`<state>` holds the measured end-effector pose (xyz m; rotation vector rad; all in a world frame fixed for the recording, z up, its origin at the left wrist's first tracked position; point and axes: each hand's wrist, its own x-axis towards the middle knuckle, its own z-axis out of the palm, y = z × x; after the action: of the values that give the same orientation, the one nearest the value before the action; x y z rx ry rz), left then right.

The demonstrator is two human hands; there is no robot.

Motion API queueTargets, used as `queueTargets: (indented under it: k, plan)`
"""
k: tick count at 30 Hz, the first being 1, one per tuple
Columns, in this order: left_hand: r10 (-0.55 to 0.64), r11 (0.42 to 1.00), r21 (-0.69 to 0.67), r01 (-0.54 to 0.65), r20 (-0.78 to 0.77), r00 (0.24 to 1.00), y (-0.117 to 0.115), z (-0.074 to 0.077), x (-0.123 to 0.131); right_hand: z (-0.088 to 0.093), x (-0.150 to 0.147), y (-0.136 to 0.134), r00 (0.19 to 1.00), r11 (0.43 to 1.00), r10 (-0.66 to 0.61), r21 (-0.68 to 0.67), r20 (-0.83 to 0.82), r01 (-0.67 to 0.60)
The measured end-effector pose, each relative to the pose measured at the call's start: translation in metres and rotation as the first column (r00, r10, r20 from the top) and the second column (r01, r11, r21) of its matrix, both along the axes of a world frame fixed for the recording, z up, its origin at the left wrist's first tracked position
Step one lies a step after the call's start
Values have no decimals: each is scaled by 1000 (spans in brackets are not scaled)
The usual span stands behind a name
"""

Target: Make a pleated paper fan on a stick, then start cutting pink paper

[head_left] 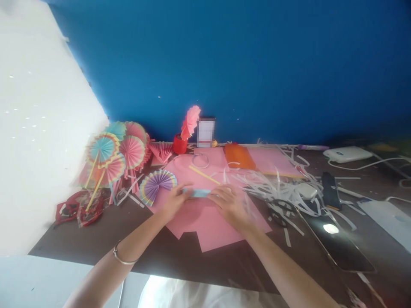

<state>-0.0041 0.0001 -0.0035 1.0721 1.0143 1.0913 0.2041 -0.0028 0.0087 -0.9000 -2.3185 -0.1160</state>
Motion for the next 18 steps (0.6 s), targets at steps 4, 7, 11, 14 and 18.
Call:
queueTargets:
  k: [4, 7, 11, 14, 18]
  plan:
    - [173, 904, 421, 74, -519, 837, -2, 3, -4, 1, 3, 2, 993, 996, -26, -81, 111, 35]
    - [189, 789, 488, 373, -771, 608, -2, -3, -8, -3, 4, 7, 981, 985, 41, -172, 190, -8]
    - [168, 740, 407, 536, -883, 438, 0, -6, -11, -6, 5, 11, 973, 969, 82, -245, 215, -27]
    - [177, 698, 386, 603, -909, 378, 0, -3, -12, -5, 5, 11, 972, 968, 90, -250, 218, -33]
    - [190, 687, 389, 614, -911, 365, 0, -2, -12, -8, 0, 8, 974, 967, 85, -251, 212, -29]
